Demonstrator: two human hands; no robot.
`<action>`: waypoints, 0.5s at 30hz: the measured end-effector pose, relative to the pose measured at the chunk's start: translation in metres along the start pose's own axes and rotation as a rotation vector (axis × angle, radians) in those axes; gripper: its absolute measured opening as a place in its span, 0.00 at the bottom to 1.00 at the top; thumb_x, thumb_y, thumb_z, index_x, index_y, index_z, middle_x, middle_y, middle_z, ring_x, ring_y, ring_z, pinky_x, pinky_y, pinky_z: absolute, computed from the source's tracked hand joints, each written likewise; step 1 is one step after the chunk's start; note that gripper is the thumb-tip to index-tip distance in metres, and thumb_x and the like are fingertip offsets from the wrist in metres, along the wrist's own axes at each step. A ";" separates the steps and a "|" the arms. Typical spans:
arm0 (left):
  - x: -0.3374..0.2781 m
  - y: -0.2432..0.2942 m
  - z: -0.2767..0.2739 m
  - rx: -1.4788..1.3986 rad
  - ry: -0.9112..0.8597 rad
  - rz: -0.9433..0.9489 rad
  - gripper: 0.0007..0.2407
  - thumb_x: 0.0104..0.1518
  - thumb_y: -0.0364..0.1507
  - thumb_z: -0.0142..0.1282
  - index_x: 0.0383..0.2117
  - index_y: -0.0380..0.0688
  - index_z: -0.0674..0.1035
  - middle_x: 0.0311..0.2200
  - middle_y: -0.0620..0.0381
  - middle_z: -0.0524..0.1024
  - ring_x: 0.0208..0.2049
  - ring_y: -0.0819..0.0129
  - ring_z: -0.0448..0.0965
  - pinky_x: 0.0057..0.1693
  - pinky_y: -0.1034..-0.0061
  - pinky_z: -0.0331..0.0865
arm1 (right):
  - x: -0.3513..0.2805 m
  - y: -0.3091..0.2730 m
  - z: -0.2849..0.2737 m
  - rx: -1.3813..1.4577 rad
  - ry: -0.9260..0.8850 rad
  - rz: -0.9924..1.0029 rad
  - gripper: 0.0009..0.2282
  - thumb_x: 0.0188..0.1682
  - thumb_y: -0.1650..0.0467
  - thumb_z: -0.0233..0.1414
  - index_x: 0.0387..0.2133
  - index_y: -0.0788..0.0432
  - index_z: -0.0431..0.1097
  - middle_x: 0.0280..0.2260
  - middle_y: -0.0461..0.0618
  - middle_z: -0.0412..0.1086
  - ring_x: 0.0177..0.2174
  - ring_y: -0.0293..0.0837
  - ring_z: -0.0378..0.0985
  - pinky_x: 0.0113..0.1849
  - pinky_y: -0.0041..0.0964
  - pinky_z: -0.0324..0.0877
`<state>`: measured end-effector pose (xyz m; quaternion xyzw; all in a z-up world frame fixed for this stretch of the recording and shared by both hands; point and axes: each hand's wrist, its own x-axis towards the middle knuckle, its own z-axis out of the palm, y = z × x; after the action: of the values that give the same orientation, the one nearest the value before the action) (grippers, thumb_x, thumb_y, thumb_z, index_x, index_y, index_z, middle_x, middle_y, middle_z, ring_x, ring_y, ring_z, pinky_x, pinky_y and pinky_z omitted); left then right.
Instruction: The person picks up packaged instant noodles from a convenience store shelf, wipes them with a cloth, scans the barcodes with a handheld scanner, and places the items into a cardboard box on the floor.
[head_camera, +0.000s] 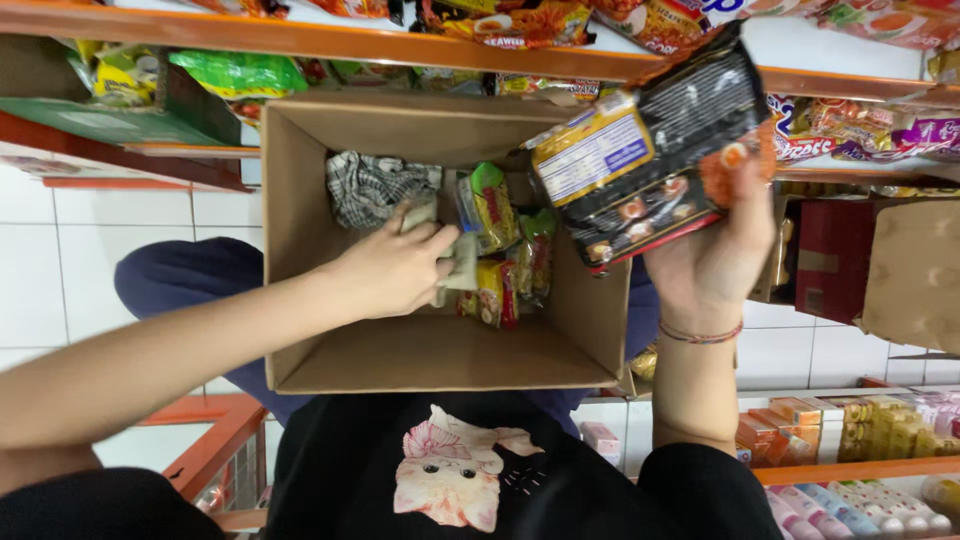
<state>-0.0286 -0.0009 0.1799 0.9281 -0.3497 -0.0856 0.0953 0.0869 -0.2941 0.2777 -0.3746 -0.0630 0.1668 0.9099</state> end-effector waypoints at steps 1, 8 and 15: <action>0.005 0.001 0.010 0.030 -0.145 -0.029 0.18 0.47 0.38 0.63 0.39 0.39 0.83 0.53 0.42 0.69 0.52 0.52 0.71 0.60 0.24 0.48 | 0.003 0.005 -0.008 -0.010 0.019 0.031 0.18 0.64 0.64 0.46 0.63 0.61 0.63 0.58 0.51 0.69 0.57 0.46 0.72 0.62 0.45 0.66; 0.043 -0.002 0.056 -0.027 -0.638 -0.029 0.16 0.57 0.37 0.57 0.48 0.46 0.82 0.65 0.41 0.58 0.64 0.48 0.60 0.67 0.24 0.38 | -0.003 0.043 -0.036 -0.045 0.103 0.171 0.15 0.60 0.72 0.48 0.58 0.62 0.63 0.53 0.51 0.71 0.53 0.47 0.74 0.58 0.47 0.70; 0.066 -0.062 0.055 0.255 -0.612 -0.303 0.35 0.52 0.43 0.61 0.67 0.49 0.60 0.70 0.38 0.49 0.68 0.43 0.54 0.63 0.39 0.54 | -0.005 0.062 -0.045 -0.113 0.134 0.152 0.15 0.61 0.75 0.48 0.60 0.64 0.62 0.53 0.52 0.70 0.52 0.47 0.74 0.55 0.47 0.72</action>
<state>0.0472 -0.0058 0.1062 0.9052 -0.2285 -0.3281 -0.1441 0.0769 -0.2849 0.2024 -0.4391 0.0176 0.2062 0.8743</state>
